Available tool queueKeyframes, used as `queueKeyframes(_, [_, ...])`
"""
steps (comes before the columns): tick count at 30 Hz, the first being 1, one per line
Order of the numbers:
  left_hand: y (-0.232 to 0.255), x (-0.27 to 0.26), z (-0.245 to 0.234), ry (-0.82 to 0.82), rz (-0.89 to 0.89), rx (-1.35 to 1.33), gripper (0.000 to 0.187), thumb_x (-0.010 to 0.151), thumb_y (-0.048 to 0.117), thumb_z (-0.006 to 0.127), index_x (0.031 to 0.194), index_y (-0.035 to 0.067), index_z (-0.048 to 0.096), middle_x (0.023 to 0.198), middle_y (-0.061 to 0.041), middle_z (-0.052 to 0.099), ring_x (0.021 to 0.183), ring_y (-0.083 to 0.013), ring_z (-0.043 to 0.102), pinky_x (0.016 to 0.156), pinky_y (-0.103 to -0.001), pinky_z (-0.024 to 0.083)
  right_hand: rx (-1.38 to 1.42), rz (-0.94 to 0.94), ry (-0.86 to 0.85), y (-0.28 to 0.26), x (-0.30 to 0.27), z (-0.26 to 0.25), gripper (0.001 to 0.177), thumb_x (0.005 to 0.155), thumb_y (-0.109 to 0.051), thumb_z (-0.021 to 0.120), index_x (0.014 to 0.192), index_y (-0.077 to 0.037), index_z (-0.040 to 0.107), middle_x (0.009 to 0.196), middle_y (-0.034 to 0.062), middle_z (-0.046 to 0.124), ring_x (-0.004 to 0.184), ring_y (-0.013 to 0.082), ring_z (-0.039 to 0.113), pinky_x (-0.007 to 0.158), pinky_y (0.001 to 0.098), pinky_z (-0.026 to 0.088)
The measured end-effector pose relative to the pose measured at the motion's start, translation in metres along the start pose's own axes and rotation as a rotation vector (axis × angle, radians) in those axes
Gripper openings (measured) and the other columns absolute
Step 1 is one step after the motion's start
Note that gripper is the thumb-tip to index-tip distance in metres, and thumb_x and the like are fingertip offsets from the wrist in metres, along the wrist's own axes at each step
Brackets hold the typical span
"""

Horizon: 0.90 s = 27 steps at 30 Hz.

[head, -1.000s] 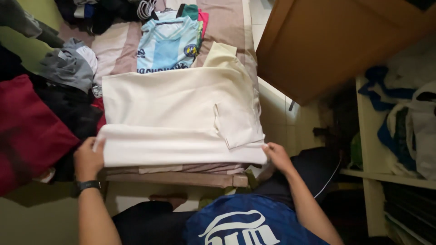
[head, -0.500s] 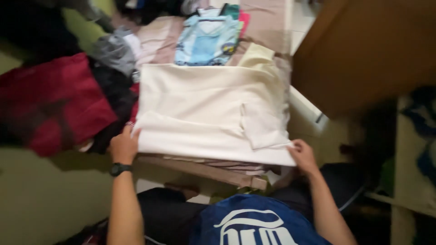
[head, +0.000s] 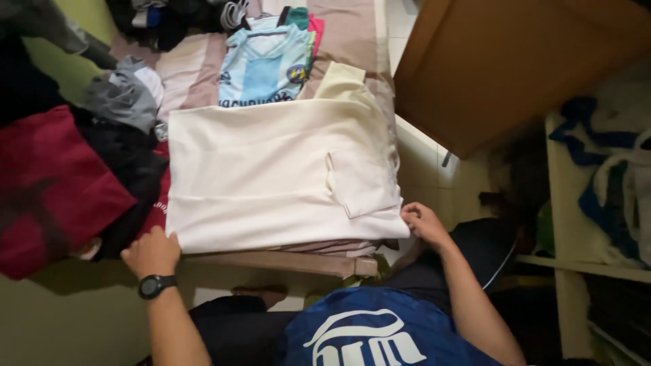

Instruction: Folding various items of clothing including jerseys, t-shirts, and trousers, and placing them into a closet shelf.

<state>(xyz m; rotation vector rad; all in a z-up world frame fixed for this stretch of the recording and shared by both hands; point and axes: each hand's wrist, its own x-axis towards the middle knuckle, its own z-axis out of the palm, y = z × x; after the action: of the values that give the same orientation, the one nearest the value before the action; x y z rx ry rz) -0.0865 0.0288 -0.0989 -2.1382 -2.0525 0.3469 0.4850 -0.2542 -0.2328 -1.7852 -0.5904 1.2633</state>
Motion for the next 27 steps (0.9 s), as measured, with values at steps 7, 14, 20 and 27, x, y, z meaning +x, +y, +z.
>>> queueKeyframes(7, [0.193, -0.028, 0.014, 0.316, 0.422, -0.744, 0.043, 0.088, 0.018, 0.066, 0.126, 0.0, 0.064, 0.125, -0.023, 0.064, 0.12, -0.0409, 0.055, 0.106, -0.052, 0.039, -0.06, -0.027, -0.04, 0.033, 0.032, -0.009, 0.025, 0.095, -0.018, 0.059, 0.112, -0.004, 0.07, 0.089, 0.0048, 0.067, 0.075, 0.0131, 0.058, 0.064, 0.0284, 0.047])
queueKeyframes(14, [0.297, -0.1, -0.084, 0.152, 1.096, -0.659, 0.07, 0.068, 0.041, 0.086, 0.131, 0.019, 0.065, 0.146, -0.011, 0.054, 0.127, -0.0329, 0.052, 0.099, -0.051, 0.043, -0.212, -0.148, -0.19, 0.001, 0.019, 0.015, 0.05, 0.087, -0.03, 0.072, 0.127, -0.001, 0.06, 0.118, 0.0131, 0.069, 0.109, 0.0225, 0.064, 0.094, 0.0357, 0.049])
queueKeyframes(20, [0.313, -0.083, -0.054, 0.269, 1.057, -0.592, 0.016, 0.087, 0.027, 0.072, 0.101, 0.022, 0.075, 0.113, 0.003, 0.072, 0.115, -0.0208, 0.062, 0.094, -0.042, 0.048, -0.367, 0.084, -0.143, -0.016, 0.007, 0.012, 0.068, 0.08, -0.044, 0.079, 0.13, 0.0, 0.064, 0.118, 0.0141, 0.072, 0.105, 0.0239, 0.065, 0.092, 0.0388, 0.05])
queueKeyframes(27, [0.355, -0.023, -0.066, -0.007, 0.768, -0.804, 0.02, 0.106, 0.032, 0.06, 0.114, 0.016, 0.071, 0.09, -0.01, 0.072, 0.091, -0.0315, 0.069, 0.085, -0.046, 0.051, -0.222, 0.133, -0.123, -0.014, 0.001, 0.016, 0.048, 0.084, -0.036, 0.073, 0.119, -0.002, 0.073, 0.106, 0.0093, 0.076, 0.094, 0.0196, 0.066, 0.085, 0.0355, 0.05])
